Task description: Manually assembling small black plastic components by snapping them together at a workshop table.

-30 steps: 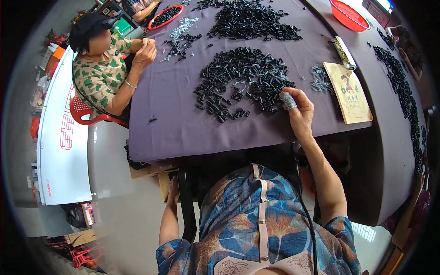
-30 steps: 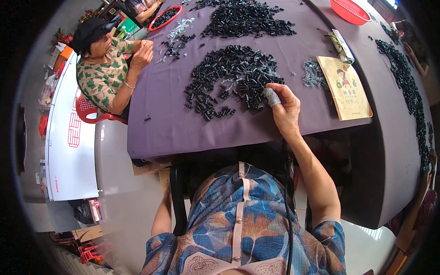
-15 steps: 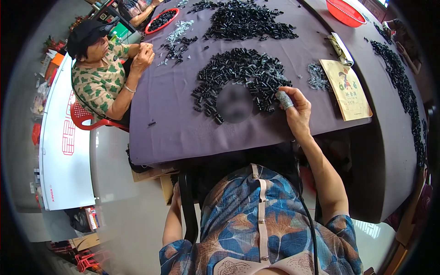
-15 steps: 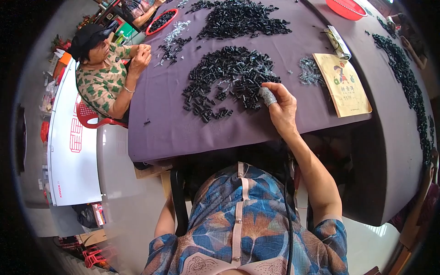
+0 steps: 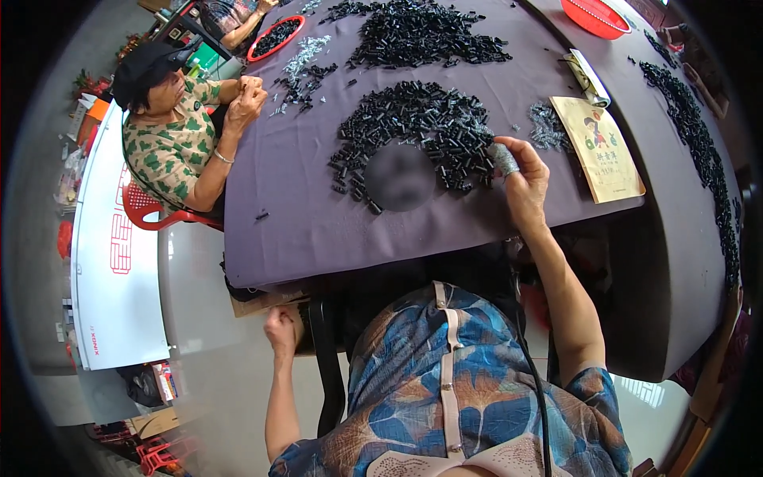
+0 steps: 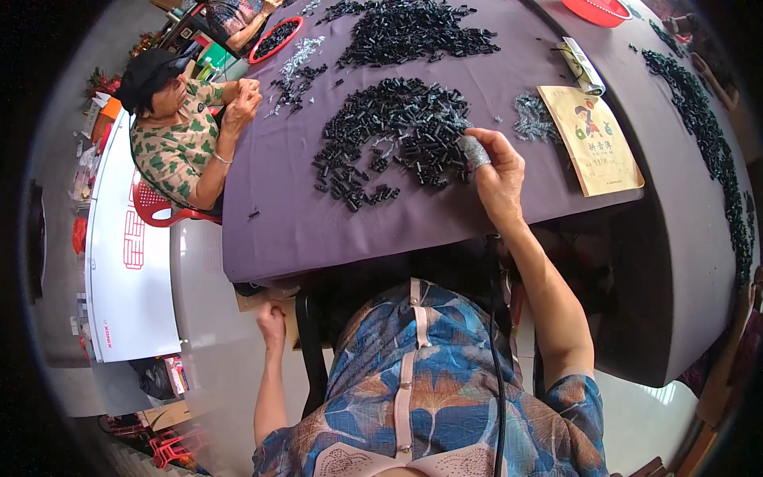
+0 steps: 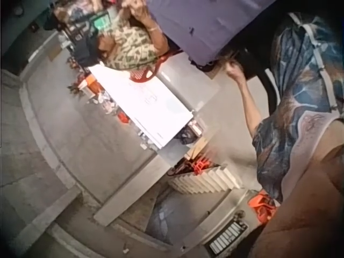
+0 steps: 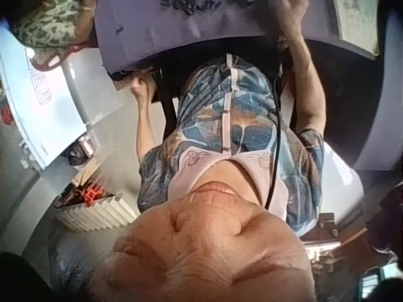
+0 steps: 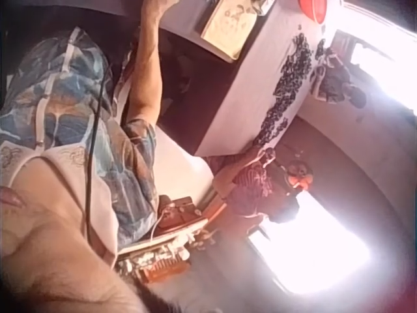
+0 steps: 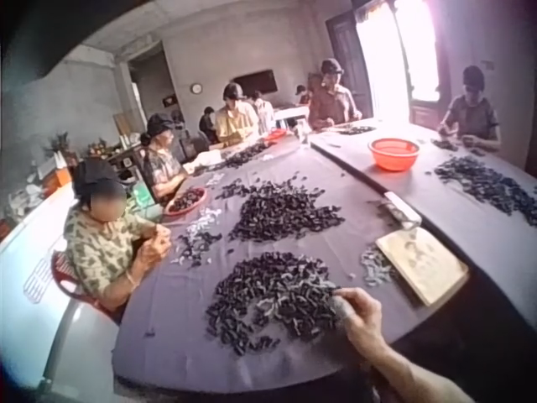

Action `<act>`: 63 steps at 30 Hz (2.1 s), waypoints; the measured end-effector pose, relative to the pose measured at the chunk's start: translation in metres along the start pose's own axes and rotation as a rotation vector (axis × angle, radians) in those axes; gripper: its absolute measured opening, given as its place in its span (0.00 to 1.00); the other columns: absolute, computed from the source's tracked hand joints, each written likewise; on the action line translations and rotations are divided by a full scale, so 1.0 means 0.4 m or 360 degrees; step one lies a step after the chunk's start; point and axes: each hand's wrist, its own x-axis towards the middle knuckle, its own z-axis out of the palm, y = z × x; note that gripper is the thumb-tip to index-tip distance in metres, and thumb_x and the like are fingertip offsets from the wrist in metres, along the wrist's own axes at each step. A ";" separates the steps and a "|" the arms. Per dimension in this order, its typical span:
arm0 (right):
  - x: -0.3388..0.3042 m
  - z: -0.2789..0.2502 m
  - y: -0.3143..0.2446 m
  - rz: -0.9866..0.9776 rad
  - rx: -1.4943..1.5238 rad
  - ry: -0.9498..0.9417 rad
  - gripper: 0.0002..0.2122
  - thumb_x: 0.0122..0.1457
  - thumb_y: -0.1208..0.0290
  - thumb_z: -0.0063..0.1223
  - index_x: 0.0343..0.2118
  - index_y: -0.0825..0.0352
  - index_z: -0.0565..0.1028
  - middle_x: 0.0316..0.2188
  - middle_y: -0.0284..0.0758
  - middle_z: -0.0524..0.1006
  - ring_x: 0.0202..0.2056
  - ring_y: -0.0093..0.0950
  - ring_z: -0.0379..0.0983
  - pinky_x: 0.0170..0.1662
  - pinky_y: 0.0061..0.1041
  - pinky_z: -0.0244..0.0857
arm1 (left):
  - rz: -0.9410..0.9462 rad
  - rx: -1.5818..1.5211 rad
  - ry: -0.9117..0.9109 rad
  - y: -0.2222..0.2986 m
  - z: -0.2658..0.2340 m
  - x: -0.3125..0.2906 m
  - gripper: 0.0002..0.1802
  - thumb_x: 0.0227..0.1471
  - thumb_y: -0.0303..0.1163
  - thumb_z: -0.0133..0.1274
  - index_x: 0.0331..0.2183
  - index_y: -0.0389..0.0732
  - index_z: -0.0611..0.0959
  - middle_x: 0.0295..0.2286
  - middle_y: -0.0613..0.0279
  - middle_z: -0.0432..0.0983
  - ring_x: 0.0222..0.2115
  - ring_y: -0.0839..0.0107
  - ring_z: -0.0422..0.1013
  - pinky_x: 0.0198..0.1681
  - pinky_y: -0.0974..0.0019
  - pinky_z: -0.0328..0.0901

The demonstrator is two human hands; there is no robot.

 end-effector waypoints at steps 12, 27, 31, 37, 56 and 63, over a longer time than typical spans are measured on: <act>0.041 -0.040 0.003 -0.0024 -0.0096 0.0022 0.11 0.55 0.85 0.48 0.40 0.70 0.77 0.32 0.26 0.77 0.32 0.14 0.70 0.35 0.15 0.65 | 0.0817 -0.0495 0.0104 0.454 -0.055 0.123 0.11 0.45 0.11 0.44 0.30 0.32 0.79 0.32 0.52 0.76 0.34 0.60 0.74 0.38 0.64 0.70; 0.021 -0.047 -0.085 -0.0357 -0.1594 -0.0787 0.11 0.43 0.82 0.52 0.32 0.64 0.78 0.33 0.40 0.72 0.40 0.42 0.69 0.44 0.37 0.63 | 0.1162 -0.0632 -0.0111 0.808 0.200 0.253 0.05 0.46 0.19 0.56 0.30 0.36 0.78 0.32 0.55 0.70 0.35 0.56 0.70 0.39 0.58 0.67; 0.015 -0.041 -0.069 -0.0390 -0.1659 -0.0793 0.11 0.42 0.80 0.54 0.31 0.62 0.79 0.33 0.39 0.72 0.40 0.41 0.67 0.44 0.36 0.62 | 0.1246 -0.0639 -0.0100 0.832 0.215 0.258 0.05 0.46 0.19 0.56 0.30 0.36 0.78 0.32 0.56 0.72 0.35 0.57 0.71 0.39 0.59 0.67; 0.007 -0.022 -0.061 -0.0388 -0.1705 -0.0832 0.11 0.43 0.80 0.54 0.31 0.61 0.80 0.34 0.35 0.74 0.41 0.38 0.67 0.46 0.34 0.60 | 0.1204 -0.0603 0.0039 0.830 0.225 0.225 0.06 0.47 0.20 0.55 0.32 0.37 0.80 0.36 0.56 0.72 0.38 0.57 0.70 0.43 0.59 0.66; -0.001 0.009 -0.066 -0.0684 -0.1563 -0.0801 0.09 0.45 0.75 0.58 0.32 0.58 0.79 0.34 0.30 0.75 0.40 0.35 0.66 0.44 0.34 0.59 | 0.1098 -0.0578 0.0027 0.819 0.229 0.214 0.08 0.45 0.18 0.50 0.31 0.35 0.79 0.39 0.52 0.71 0.42 0.53 0.69 0.47 0.55 0.64; -0.046 0.064 -0.021 -0.0845 -0.1647 -0.0700 0.10 0.44 0.72 0.60 0.33 0.60 0.80 0.35 0.31 0.71 0.40 0.34 0.64 0.43 0.34 0.57 | 0.1148 -0.0560 0.0056 0.819 0.230 0.215 0.07 0.45 0.18 0.50 0.31 0.35 0.79 0.39 0.53 0.71 0.40 0.54 0.69 0.46 0.55 0.65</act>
